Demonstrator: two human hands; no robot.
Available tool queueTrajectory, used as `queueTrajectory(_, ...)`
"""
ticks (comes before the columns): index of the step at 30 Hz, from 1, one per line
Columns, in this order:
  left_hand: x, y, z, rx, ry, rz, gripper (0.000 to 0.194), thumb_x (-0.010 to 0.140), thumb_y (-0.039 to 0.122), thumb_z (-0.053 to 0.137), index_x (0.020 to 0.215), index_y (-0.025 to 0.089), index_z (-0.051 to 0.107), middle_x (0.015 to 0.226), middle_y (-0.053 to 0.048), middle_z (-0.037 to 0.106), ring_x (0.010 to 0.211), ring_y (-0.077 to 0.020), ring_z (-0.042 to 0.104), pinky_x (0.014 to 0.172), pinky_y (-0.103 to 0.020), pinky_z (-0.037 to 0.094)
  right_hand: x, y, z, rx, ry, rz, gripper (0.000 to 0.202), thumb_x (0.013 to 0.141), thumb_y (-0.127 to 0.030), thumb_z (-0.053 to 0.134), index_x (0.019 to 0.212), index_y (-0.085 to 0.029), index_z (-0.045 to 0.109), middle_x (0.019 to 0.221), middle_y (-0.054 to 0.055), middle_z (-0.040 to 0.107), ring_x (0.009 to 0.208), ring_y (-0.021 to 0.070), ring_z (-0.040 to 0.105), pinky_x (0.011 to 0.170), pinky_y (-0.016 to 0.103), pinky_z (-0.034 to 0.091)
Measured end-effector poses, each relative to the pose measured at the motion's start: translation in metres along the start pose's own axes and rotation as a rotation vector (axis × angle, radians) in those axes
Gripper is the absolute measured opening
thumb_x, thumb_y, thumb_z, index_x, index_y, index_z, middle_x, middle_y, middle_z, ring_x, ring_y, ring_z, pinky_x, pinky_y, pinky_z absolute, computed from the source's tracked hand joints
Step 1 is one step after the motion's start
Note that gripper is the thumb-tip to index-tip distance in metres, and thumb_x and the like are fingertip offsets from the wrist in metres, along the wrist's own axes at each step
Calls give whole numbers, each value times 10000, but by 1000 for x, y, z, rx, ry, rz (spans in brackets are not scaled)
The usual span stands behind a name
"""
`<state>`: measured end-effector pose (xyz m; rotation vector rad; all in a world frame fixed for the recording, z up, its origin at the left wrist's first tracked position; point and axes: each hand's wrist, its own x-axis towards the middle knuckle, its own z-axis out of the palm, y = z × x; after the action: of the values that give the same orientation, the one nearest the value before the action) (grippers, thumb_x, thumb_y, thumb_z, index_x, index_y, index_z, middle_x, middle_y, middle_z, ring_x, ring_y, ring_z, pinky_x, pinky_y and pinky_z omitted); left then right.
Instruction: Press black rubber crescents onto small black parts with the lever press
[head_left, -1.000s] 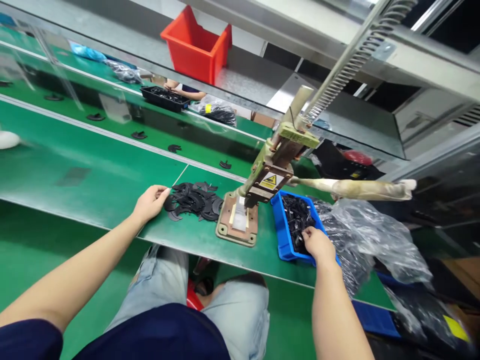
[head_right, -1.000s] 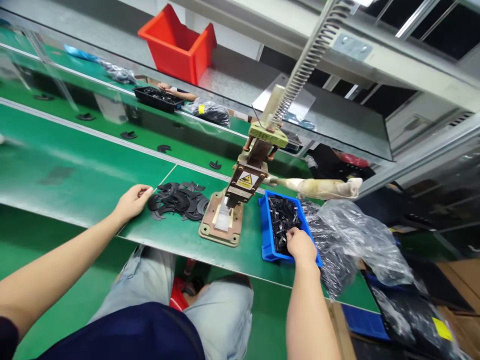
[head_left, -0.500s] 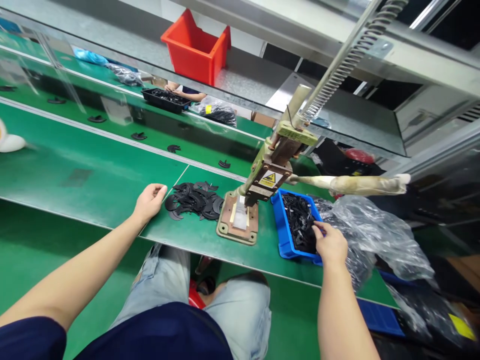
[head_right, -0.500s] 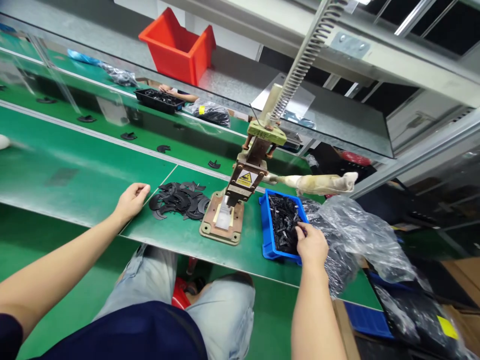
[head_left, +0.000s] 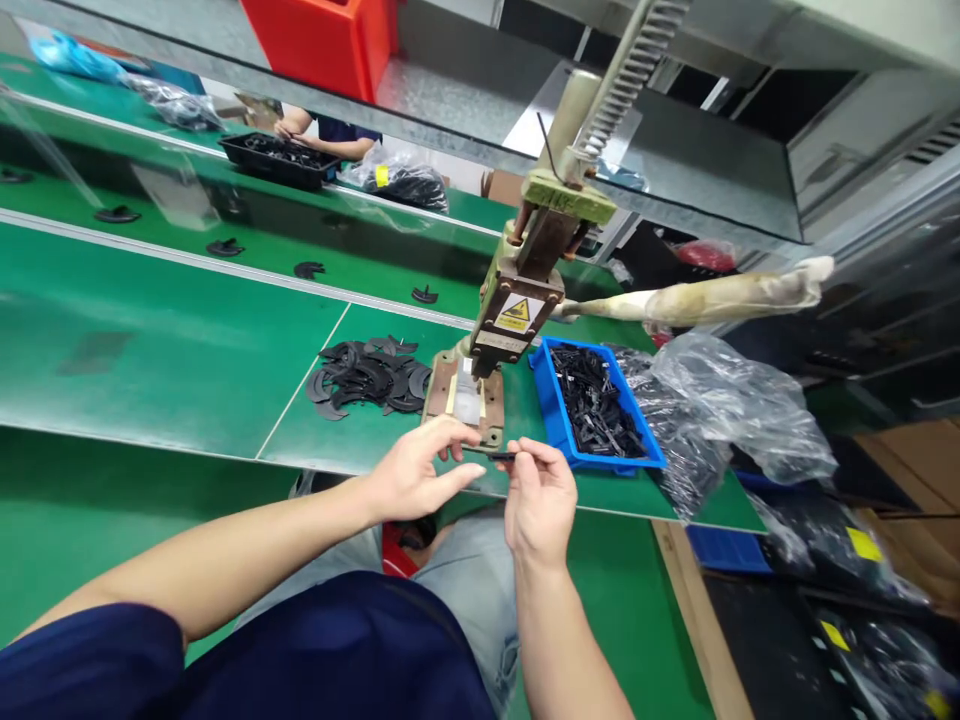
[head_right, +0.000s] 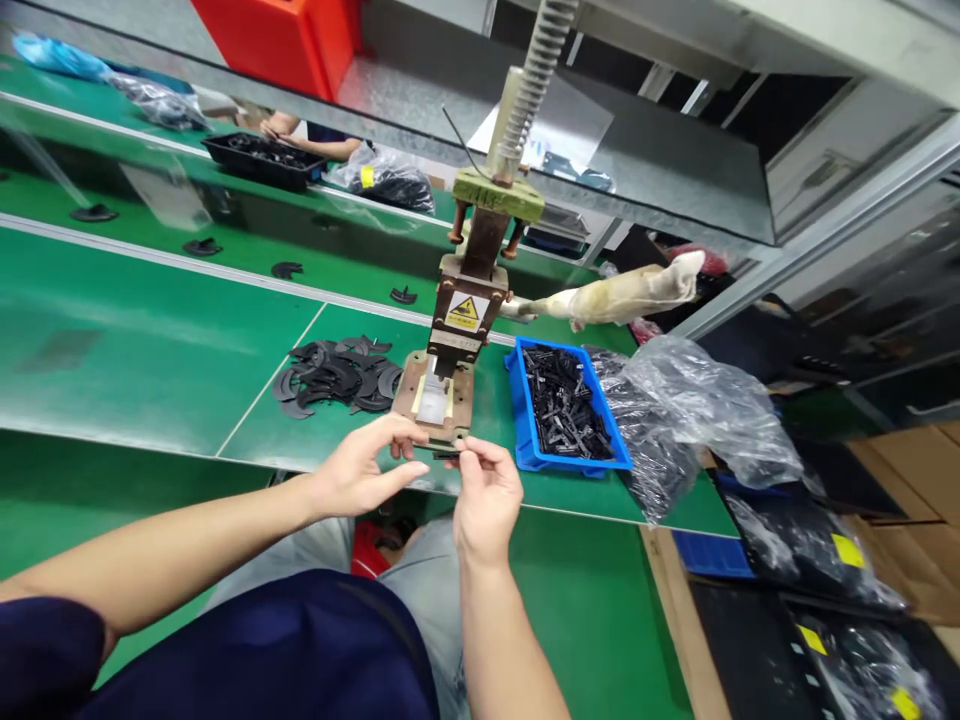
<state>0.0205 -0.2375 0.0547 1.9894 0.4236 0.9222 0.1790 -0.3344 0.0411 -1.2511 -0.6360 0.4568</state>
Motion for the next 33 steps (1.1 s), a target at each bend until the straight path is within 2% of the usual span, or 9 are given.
queueTrajectory(6,-3,0,7,-5,-41,-14,182,970,381,686,1067,232,722,971,-65,727,865,-186,666,813,-331,544,-14,7,4,69,-23,84,251,834,-419,786,934,-200,712,901,49,778,778,151,714,719,325,614)
queueTrajectory(14,-8,-3,3,-5,-45,56,168,971,327,691,1098,226,736,968,-78,742,885,-193,684,817,-335,563,-21,15,1,50,-18,55,225,840,-395,789,937,-204,722,934,49,783,884,166,742,835,345,619)
queueTrajectory(19,-9,-4,2,-39,-28,130,173,953,268,711,1114,207,734,962,-70,740,873,-176,677,805,-311,553,-21,19,-1,-11,-36,4,187,886,-374,741,956,-201,723,945,50,789,891,162,749,848,341,622)
queueTrajectory(21,-8,-1,1,-86,-48,43,184,949,295,717,1106,200,735,971,-67,739,867,-171,673,812,-308,548,-20,19,-2,-50,-65,-26,164,898,-352,728,972,-205,730,953,52,789,897,165,748,844,340,622)
queueTrajectory(24,-5,0,0,-313,-128,-276,212,954,381,709,1004,175,707,876,-43,716,768,-147,649,731,-282,538,-17,15,-5,-120,-166,-76,136,905,-326,721,987,-224,757,964,52,787,904,168,740,834,336,616)
queueTrajectory(27,-3,-5,-1,-645,-274,-572,317,867,421,806,893,164,622,754,-8,670,660,-120,617,639,-251,515,-13,9,-6,-196,-337,-122,121,902,-317,723,981,-253,789,965,46,786,921,174,731,861,346,604)
queueTrajectory(30,1,-21,-2,-798,-368,-630,424,761,399,902,987,169,626,744,18,650,648,-117,631,646,-255,526,-1,4,-10,-278,-484,-157,180,896,-318,729,1057,-270,792,1043,56,783,995,189,721,928,372,595)
queueTrajectory(31,4,-29,-3,-789,-353,-609,463,752,400,909,1052,171,642,738,28,640,644,-119,638,653,-258,530,7,2,-12,-308,-491,-181,220,901,-324,724,1107,-269,779,1101,65,774,1034,192,713,959,383,591)
queueTrajectory(33,15,-50,-7,-692,-255,-552,510,764,424,893,1142,169,665,738,28,641,648,-128,658,673,-271,540,29,-7,-19,-345,-407,-251,287,911,-336,712,1185,-254,740,1186,82,741,1080,189,697,998,392,583)
